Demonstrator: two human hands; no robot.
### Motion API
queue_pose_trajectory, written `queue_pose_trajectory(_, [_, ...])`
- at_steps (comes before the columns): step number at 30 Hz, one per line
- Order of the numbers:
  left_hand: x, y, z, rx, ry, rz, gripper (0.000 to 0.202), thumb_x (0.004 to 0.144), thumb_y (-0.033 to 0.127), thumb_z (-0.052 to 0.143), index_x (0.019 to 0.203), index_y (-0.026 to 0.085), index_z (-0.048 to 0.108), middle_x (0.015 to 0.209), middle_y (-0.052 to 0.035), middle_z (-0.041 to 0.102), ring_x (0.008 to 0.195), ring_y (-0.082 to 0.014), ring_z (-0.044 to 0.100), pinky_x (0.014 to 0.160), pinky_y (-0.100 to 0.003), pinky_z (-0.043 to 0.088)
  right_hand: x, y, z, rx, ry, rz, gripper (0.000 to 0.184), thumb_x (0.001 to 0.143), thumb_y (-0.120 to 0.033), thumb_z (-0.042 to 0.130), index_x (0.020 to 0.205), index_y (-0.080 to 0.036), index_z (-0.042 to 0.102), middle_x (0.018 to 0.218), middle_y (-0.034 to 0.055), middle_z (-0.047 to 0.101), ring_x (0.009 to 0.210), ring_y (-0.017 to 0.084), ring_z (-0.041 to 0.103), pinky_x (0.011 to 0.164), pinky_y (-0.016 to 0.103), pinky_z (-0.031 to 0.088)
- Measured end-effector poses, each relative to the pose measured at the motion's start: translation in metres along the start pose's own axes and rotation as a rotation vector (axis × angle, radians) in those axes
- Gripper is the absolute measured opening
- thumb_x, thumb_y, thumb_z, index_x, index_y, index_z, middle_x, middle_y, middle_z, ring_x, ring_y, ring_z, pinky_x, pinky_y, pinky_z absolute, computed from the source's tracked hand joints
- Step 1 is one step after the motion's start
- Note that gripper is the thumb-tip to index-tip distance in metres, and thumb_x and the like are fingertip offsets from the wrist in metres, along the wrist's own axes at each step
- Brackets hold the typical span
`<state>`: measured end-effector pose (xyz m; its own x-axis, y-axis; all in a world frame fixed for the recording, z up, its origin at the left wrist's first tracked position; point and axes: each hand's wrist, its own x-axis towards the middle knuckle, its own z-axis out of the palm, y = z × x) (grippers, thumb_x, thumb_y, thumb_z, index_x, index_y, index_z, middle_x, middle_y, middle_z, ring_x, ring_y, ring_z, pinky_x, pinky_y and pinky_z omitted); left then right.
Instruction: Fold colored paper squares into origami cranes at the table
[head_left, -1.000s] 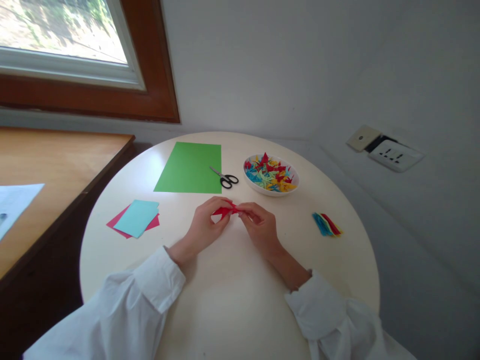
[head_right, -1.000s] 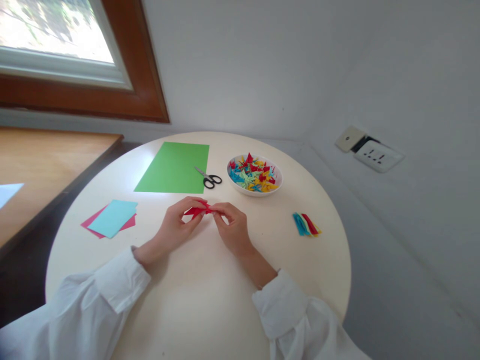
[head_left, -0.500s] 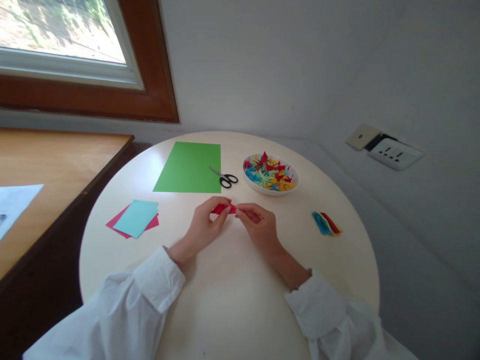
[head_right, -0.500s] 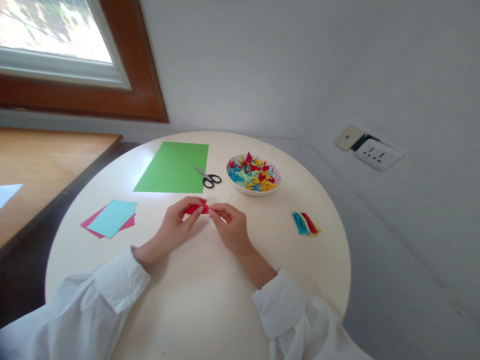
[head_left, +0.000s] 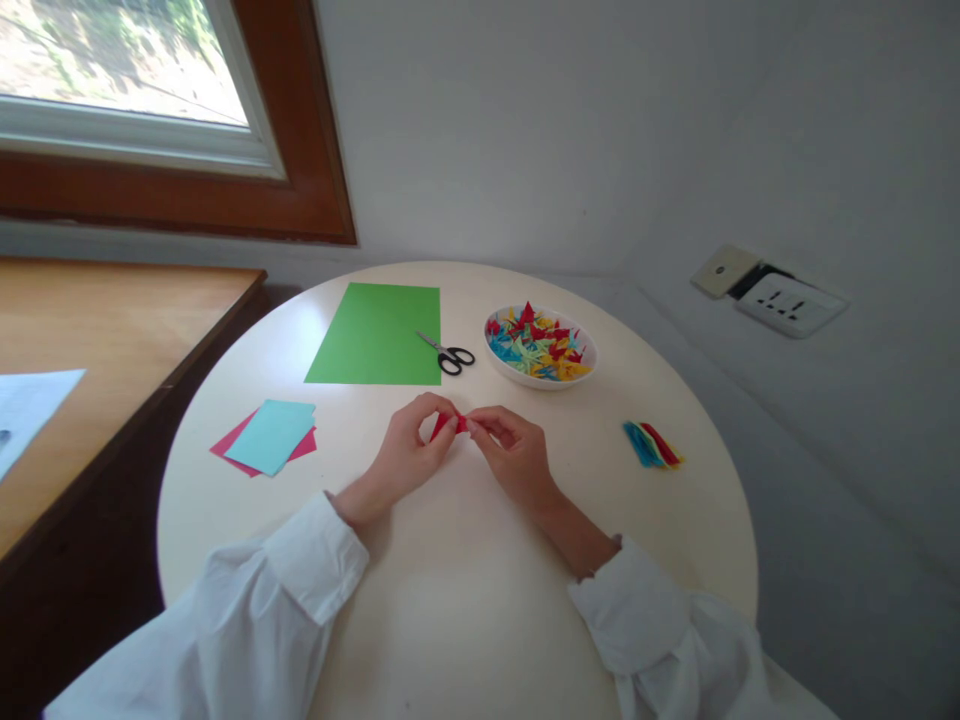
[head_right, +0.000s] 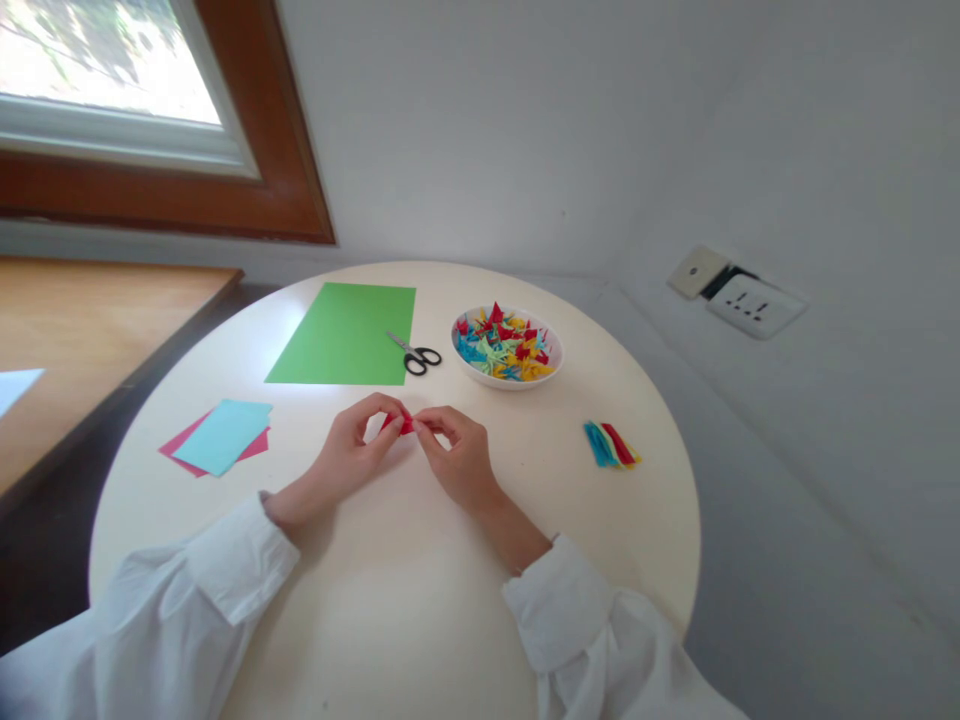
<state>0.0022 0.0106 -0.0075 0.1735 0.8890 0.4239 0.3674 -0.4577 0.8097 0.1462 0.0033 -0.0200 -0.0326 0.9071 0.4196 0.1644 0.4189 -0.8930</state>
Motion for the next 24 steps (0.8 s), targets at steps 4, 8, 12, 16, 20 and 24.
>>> queue_pose_trajectory(4, [-0.0008, -0.0016, 0.0005, 0.039, -0.006, -0.009, 0.008, 0.076, 0.014, 0.046, 0.076, 0.017, 0.054, 0.076, -0.0027, 0.06, 0.072, -0.0139, 0.055, 0.068, -0.026, 0.044, 0.0009, -0.0011, 0.0016, 0.055, 0.046, 0.089, 0.006, 0.071, -0.023, 0.062, 0.073, -0.017, 0.064, 0.072, 0.0027, 0.067, 0.068, 0.015, 0.063, 0.066, 0.026, 0.053])
queue_pose_trajectory(8, [-0.0016, -0.0024, 0.0008, 0.116, -0.028, -0.01, 0.007, 0.076, 0.015, 0.045, 0.076, 0.017, 0.052, 0.075, -0.003, 0.058, 0.07, -0.0146, 0.053, 0.066, -0.028, 0.042, 0.0012, -0.0015, 0.0019, 0.064, 0.052, 0.111, 0.007, 0.069, -0.023, 0.063, 0.071, -0.017, 0.063, 0.07, 0.0026, 0.066, 0.067, 0.015, 0.064, 0.066, 0.027, 0.054])
queue_pose_trajectory(12, [-0.0022, -0.0021, 0.0011, 0.139, -0.027, -0.005, 0.005, 0.075, 0.016, 0.047, 0.071, 0.017, 0.051, 0.072, -0.0026, 0.057, 0.069, -0.015, 0.051, 0.067, -0.029, 0.042, 0.0016, -0.0005, 0.0012, 0.059, 0.048, 0.119, 0.006, 0.067, -0.022, 0.063, 0.069, -0.017, 0.063, 0.068, 0.0022, 0.066, 0.065, 0.014, 0.063, 0.064, 0.027, 0.053])
queue_pose_trajectory(16, [-0.0023, -0.0007, 0.0015, 0.134, -0.021, -0.045, 0.006, 0.074, 0.015, 0.047, 0.072, 0.017, 0.052, 0.072, -0.0023, 0.058, 0.068, -0.0149, 0.052, 0.066, -0.028, 0.042, 0.0021, 0.0001, 0.001, 0.052, 0.05, 0.123, 0.005, 0.066, -0.021, 0.062, 0.068, -0.017, 0.063, 0.068, 0.0018, 0.066, 0.064, 0.014, 0.063, 0.064, 0.027, 0.053])
queue_pose_trajectory(20, [-0.0024, -0.0003, 0.002, 0.151, -0.026, -0.063, 0.007, 0.073, 0.014, 0.047, 0.073, 0.017, 0.054, 0.072, -0.0017, 0.059, 0.068, -0.0144, 0.053, 0.065, -0.027, 0.042, 0.0022, 0.0006, 0.0014, 0.055, 0.056, 0.125, 0.005, 0.065, -0.021, 0.062, 0.067, -0.017, 0.062, 0.067, 0.0019, 0.066, 0.064, 0.014, 0.063, 0.064, 0.027, 0.053])
queue_pose_trajectory(24, [-0.003, -0.0018, 0.0027, 0.19, -0.027, -0.043, 0.007, 0.073, 0.014, 0.047, 0.073, 0.017, 0.053, 0.071, -0.0013, 0.058, 0.065, -0.0142, 0.052, 0.063, -0.027, 0.041, 0.0016, -0.0002, 0.0019, 0.054, 0.053, 0.135, 0.005, 0.064, -0.022, 0.061, 0.066, -0.017, 0.062, 0.067, 0.0018, 0.066, 0.065, 0.015, 0.063, 0.065, 0.027, 0.053])
